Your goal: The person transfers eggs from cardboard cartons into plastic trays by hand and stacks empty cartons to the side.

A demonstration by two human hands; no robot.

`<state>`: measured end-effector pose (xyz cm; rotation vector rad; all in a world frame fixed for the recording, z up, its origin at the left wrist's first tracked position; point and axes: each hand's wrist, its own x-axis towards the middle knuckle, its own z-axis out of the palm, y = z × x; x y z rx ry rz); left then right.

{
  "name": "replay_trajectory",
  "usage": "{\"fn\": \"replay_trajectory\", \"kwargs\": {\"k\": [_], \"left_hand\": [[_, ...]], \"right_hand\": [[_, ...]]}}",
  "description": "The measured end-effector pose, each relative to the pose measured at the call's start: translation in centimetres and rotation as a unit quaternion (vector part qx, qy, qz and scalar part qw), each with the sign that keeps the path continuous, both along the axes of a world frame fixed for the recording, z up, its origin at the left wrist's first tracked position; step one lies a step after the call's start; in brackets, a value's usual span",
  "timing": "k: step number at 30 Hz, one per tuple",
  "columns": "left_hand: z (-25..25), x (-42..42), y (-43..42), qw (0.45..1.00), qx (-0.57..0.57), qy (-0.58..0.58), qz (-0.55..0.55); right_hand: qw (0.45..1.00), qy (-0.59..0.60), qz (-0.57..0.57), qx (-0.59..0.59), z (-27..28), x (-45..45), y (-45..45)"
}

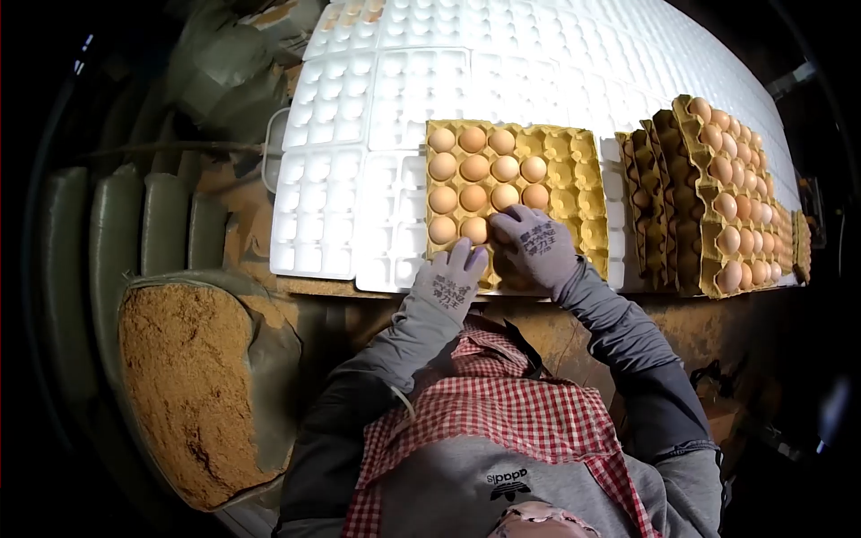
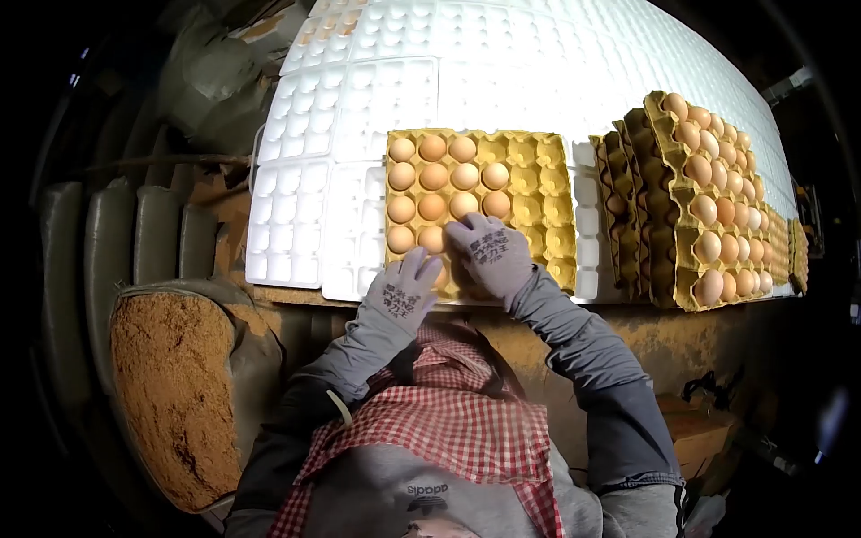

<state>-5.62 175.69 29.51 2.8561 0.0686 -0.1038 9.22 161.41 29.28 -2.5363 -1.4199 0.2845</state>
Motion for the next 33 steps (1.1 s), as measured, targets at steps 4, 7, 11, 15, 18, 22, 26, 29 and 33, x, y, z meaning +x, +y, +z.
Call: {"fn": "replay_trajectory", "kwargs": {"k": [4,7,11,15,18,22,26,29,33], "left_hand": [[-0.9,0.0,2.0,0.946,-0.309,-0.087,0.040],[1.1,1.8,1.7,0.979,-0.022,-0.192,0.059],[0.1,5.1,-0.5,0.965,0.233,-0.093,0.071],[1.3,1.7,1.3,0.970,-0.078,-0.157,0.170],[0.0,-4.5,2.4,0.910,-0.129,-0.228,0.321],[-4.1,-8.5,5.1,0.894,-0.048,-0.106,0.432],[-4.4,-8.7,8.0,0.902,-0.077,-0.197,0.376],[-2.8,-6.2,12.5,0.876,-0.123,-0.236,0.402],[-5.7,-3.8,18.0,0.880,-0.184,-0.223,0.376]], "right_hand": [[0.724,0.565,-0.238,0.314,3.4,2.7,-4.4],[0.943,0.233,-0.060,0.229,2.6,5.6,-3.4],[0.991,-0.127,-0.016,-0.031,1.4,3.9,2.6],[0.993,-0.009,-0.048,0.104,2.6,3.9,2.5],[0.967,0.140,0.005,0.212,5.6,0.1,4.7],[0.984,0.018,0.133,0.114,2.5,-5.1,13.0],[0.991,0.014,0.119,0.057,-1.2,-4.8,17.1],[0.990,0.018,0.132,-0.048,-1.6,-2.8,19.5],[0.977,0.073,0.056,0.192,-2.2,-0.9,21.6]]}}
